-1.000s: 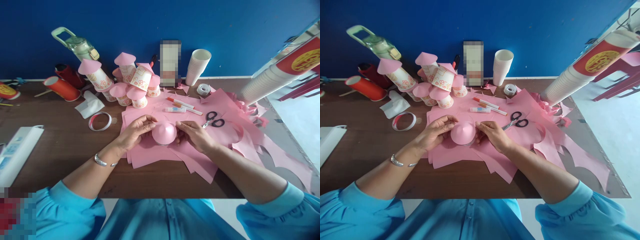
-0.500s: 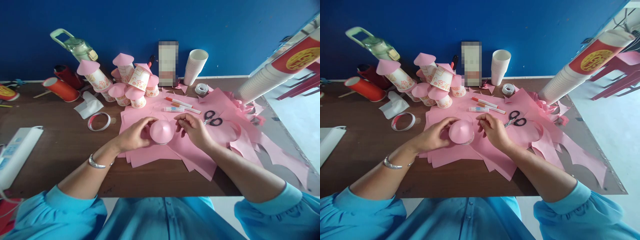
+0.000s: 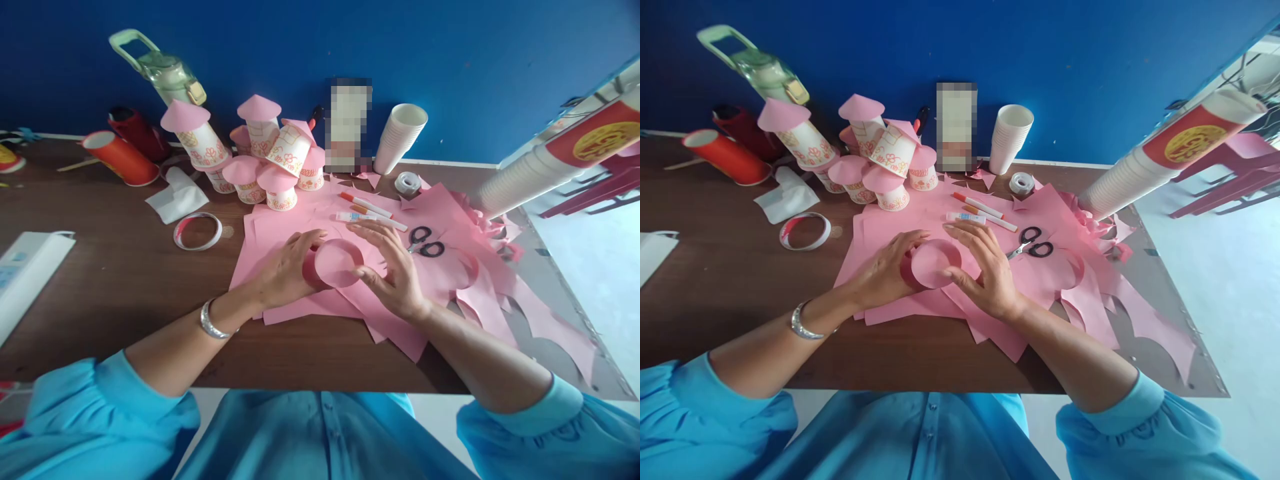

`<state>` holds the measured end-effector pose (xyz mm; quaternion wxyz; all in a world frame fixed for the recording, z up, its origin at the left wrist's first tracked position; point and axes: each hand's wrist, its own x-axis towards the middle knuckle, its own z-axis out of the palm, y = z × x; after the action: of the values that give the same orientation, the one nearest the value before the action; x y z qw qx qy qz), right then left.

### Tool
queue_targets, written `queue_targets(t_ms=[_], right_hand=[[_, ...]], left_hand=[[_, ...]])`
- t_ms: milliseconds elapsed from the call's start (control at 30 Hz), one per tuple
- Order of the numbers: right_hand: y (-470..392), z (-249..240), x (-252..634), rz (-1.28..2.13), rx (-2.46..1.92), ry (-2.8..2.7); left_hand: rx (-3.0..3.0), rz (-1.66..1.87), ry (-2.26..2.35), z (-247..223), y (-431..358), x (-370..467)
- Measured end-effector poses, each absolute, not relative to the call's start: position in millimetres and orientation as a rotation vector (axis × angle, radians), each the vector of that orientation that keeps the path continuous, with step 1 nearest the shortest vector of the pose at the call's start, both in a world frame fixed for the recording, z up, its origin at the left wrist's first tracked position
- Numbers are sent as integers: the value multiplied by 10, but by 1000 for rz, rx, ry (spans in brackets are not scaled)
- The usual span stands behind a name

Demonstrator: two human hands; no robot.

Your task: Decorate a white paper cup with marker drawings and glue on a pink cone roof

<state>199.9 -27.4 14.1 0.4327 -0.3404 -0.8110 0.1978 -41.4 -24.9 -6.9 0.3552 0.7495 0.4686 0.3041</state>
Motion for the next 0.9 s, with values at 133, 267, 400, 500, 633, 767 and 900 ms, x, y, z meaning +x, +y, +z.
queue_targets(t_ms=[133, 267, 400, 500, 633, 767, 900], right_hand=[[-283, 110, 1966, 542, -847, -2086], [-286, 87, 1929, 586, -851, -2106], [-298, 91, 1908, 635, -859, -2126], [-305, 101, 1904, 667, -897, -2134], [-306, 105, 1905, 681, -887, -2129], [-304, 95, 1903, 664, -849, -2117], [-301, 85, 1901, 669, -883, -2125]], left_hand=[[1913, 791, 1178, -118, -246, -379], [1889, 791, 1160, -93, -235, -354], [1867, 769, 1166, -52, -237, -338], [1862, 726, 1183, -40, -243, -337], [1864, 686, 1209, -16, -246, -343], [1872, 662, 1211, -4, -237, -344], [1872, 676, 1203, -14, -227, -344]])
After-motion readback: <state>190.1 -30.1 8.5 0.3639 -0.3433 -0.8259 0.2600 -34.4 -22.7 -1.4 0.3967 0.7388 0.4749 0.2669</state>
